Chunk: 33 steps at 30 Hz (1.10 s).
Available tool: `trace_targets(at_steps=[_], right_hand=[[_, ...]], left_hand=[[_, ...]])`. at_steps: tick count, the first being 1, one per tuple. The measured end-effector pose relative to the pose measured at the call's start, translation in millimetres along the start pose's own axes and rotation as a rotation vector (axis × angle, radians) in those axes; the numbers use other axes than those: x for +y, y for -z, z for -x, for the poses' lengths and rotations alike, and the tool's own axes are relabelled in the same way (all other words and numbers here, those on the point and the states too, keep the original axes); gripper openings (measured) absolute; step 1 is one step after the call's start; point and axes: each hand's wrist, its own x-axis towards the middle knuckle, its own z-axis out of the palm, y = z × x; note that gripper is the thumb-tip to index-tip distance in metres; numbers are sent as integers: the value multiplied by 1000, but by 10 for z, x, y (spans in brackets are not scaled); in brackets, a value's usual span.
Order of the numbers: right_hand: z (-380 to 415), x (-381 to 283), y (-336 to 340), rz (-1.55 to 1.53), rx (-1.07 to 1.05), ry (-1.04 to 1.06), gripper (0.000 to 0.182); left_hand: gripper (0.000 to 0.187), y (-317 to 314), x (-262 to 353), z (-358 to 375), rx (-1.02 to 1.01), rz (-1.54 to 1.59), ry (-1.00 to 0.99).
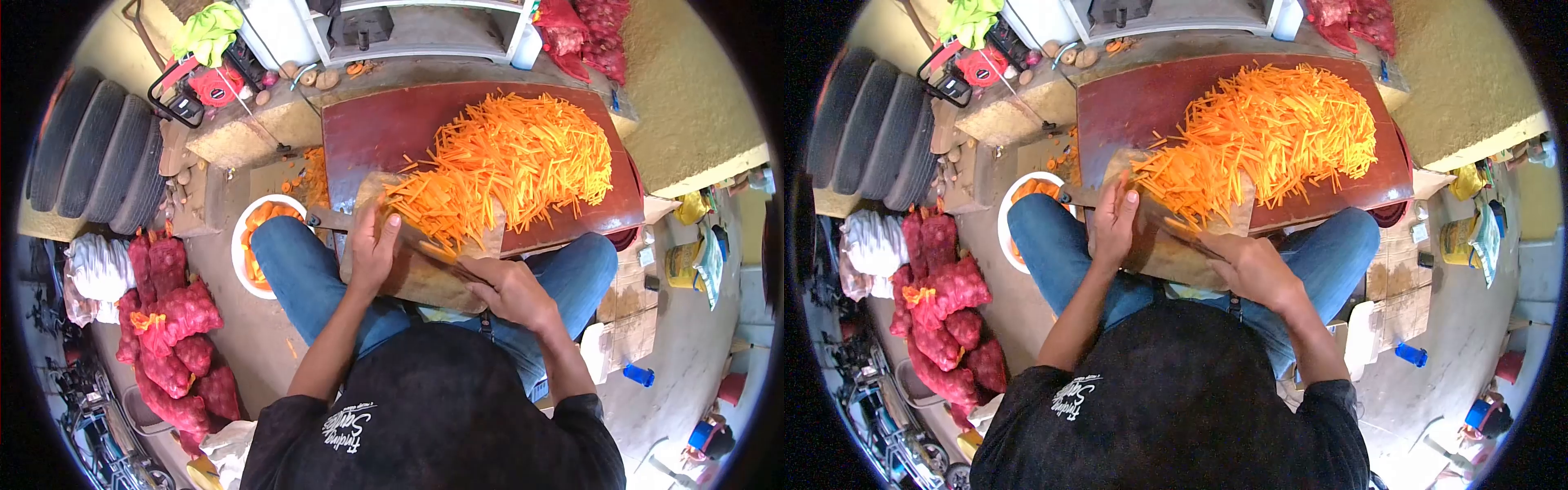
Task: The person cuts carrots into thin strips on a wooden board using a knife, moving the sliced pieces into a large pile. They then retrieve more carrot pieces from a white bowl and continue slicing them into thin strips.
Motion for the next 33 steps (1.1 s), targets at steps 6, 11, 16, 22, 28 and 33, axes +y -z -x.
trace_targets(at_steps=[6,11,16,22,28,33], right_hand=[[-70,-15,145,179,-16,51,43],[-243,114,165,251,53,150,44],[-332,233,199,316,98,157,41],[-376,275,213,296,134,151,40],[-362,263,205,321,130,148,39],[-420,346,246,387,177,178,40]], left_hand=[[67,-166,69,-238,-93,-124,-88],[73,-312,84,-466,-160,-169,-77],[77,-445,-37,-648,-226,-140,-100],[81,-513,20,-751,-296,-109,-97],[86,-520,-20,-777,-346,-102,-126],[91,-626,-45,-886,-374,-68,-105]])
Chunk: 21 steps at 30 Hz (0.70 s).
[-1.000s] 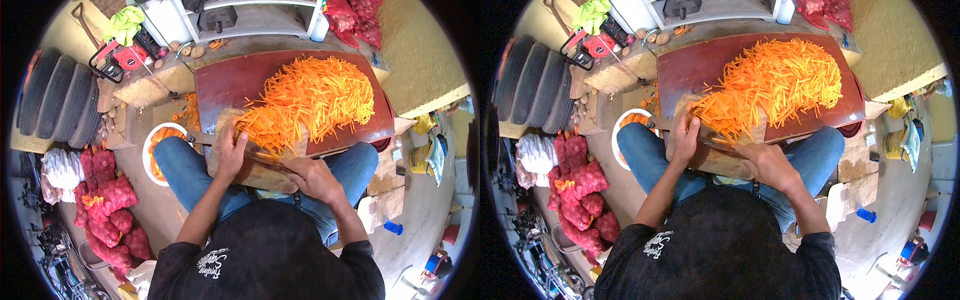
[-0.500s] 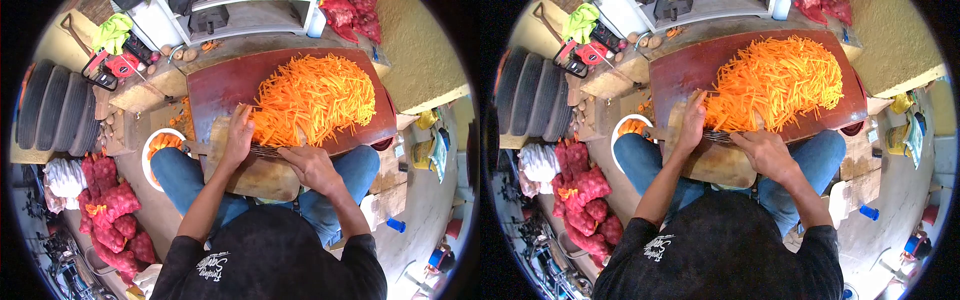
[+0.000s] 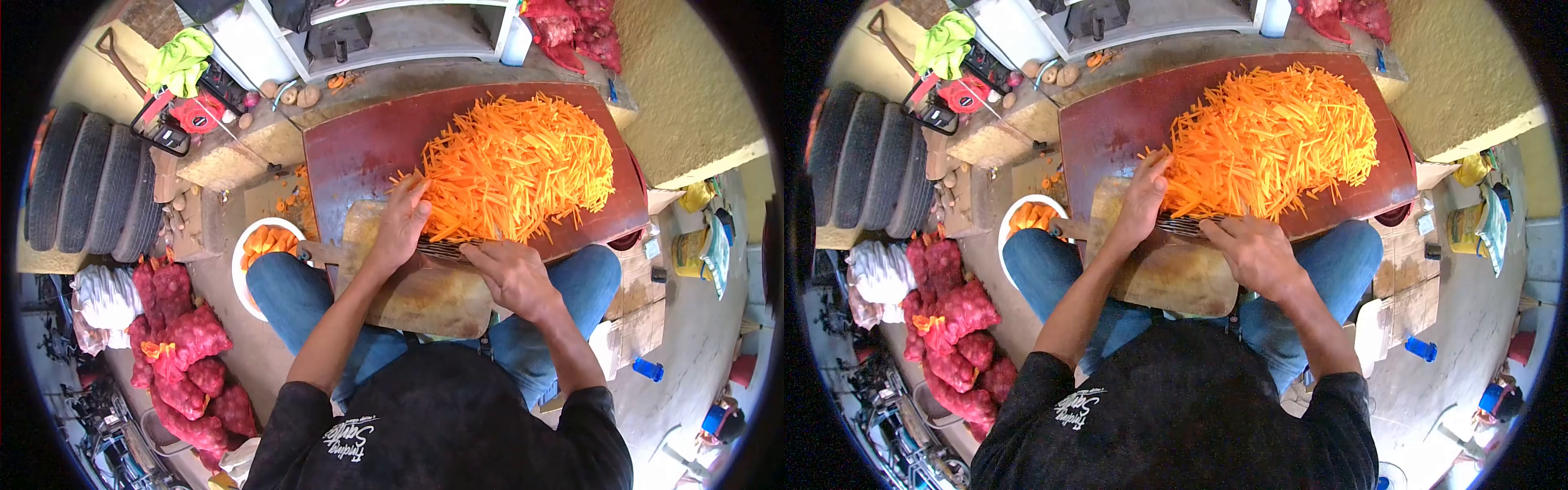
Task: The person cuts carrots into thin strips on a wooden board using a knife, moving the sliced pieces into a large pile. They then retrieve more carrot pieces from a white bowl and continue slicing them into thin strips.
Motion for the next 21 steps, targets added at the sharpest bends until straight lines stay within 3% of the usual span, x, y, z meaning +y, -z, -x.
trace_targets(at_steps=[14,21], right_hand=[[-98,288,88,13,43,-126,42],[-194,475,69,-35,143,-165,38]], left_hand=[[95,-185,-102,-646,-86,127,42],[97,-300,-61,-917,-37,158,70]])
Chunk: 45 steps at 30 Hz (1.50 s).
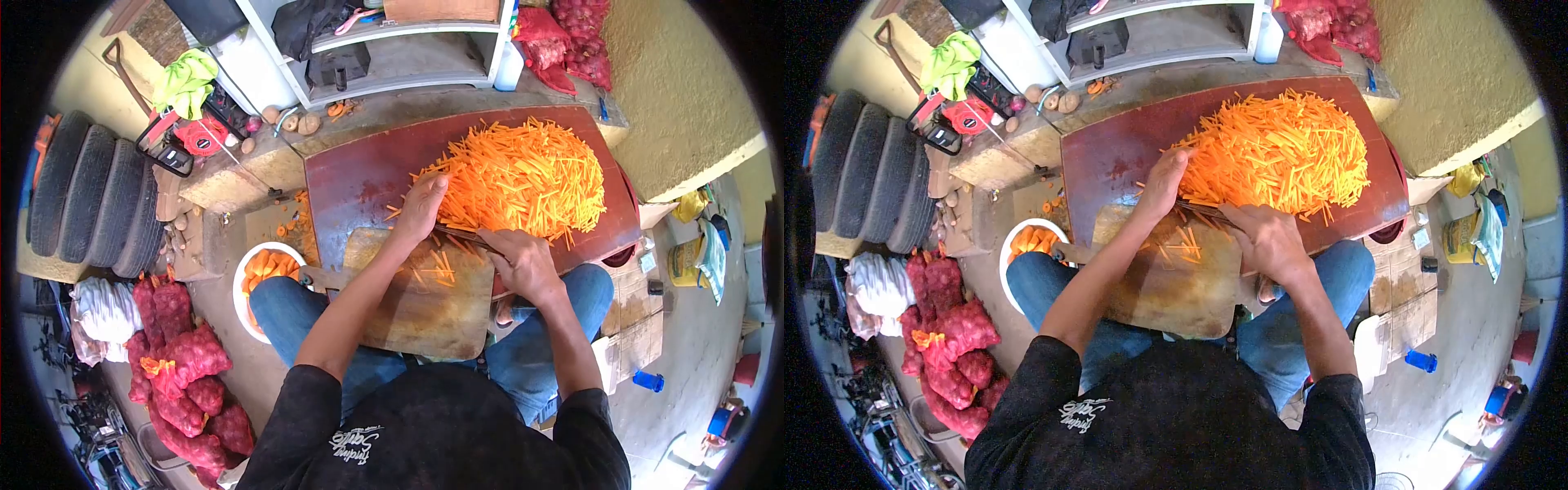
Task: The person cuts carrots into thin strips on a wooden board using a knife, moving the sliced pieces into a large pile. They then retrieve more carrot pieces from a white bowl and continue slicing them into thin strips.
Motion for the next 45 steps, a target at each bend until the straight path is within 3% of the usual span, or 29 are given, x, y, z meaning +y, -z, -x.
trace_targets(at_steps=[14,20,23,27,32,33,36,45], right_hand=[[-47,207,146,-78,55,-158,39],[-162,222,348,-76,39,-217,38],[-138,292,405,-123,68,-242,38],[-24,442,382,-194,96,-271,39],[50,343,224,-168,74,-204,40],[50,290,183,-114,78,-163,37],[13,163,107,-19,53,-17,35],[81,4,58,-96,-23,-22,41]], left_hand=[[102,-185,85,-480,-6,20,49],[114,-305,329,-642,27,87,112],[108,-352,244,-820,-77,50,148],[95,-474,201,-897,-63,-144,84],[65,-247,294,-591,-110,-127,-66],[52,-169,328,-544,-142,-126,1],[54,9,163,-389,-133,-205,-8],[35,174,-188,-78,-28,-66,-64]])
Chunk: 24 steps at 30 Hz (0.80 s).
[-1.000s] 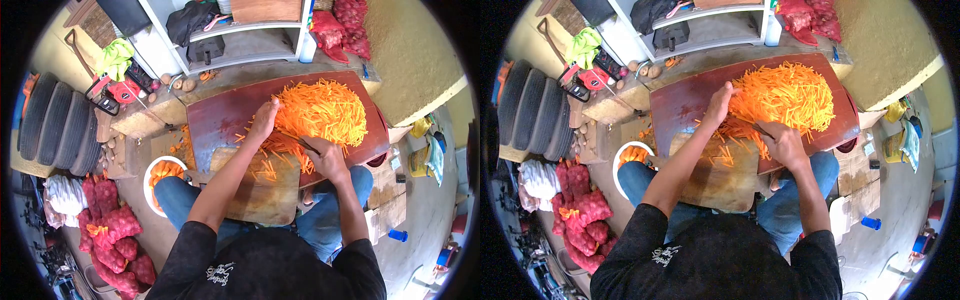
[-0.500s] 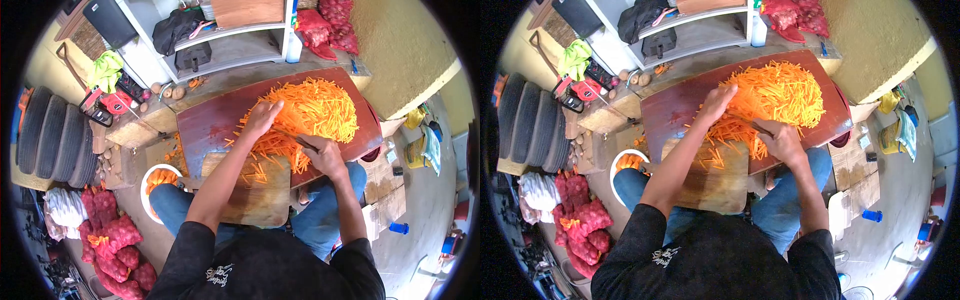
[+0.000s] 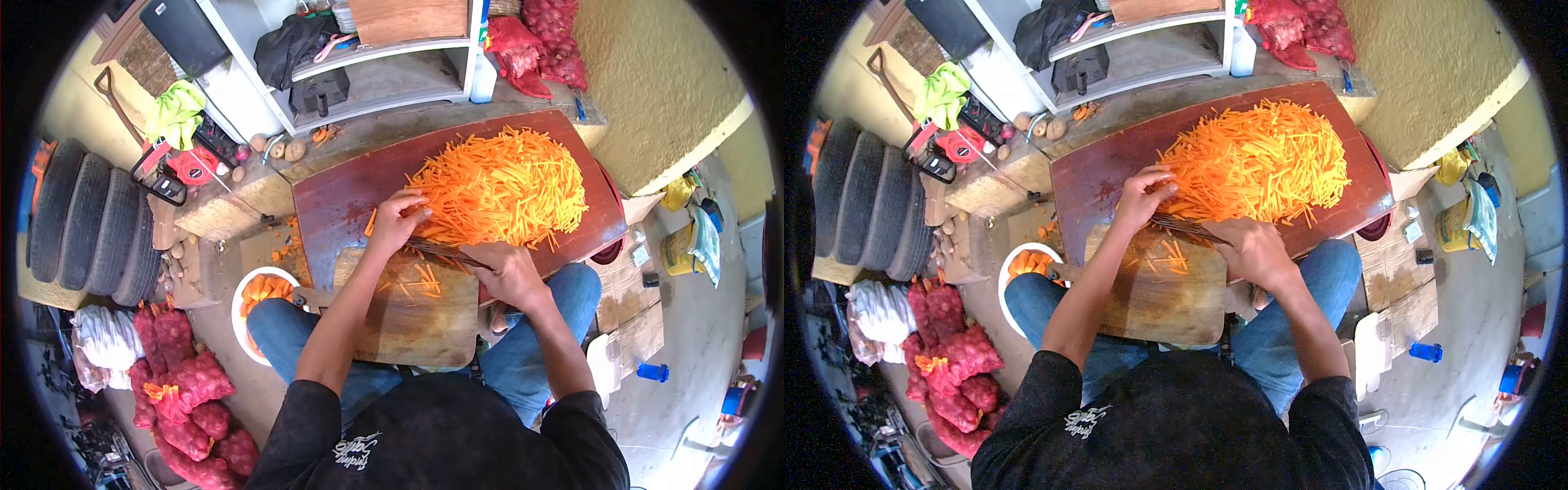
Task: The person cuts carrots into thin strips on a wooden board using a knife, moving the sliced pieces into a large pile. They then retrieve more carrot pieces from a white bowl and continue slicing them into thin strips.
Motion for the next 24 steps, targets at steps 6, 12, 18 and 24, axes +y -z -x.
trace_targets(at_steps=[6,12,18,24], right_hand=[[200,141,42,-445,75,-306,43],[232,293,320,-222,302,-334,49],[265,633,366,148,205,-264,48],[268,971,431,270,214,-185,45]], left_hand=[[33,49,-72,-38,88,39,-17],[53,-66,-56,-581,0,43,42],[93,-490,-316,-1025,-171,-233,60],[99,-839,-49,-1226,-204,-260,112]])
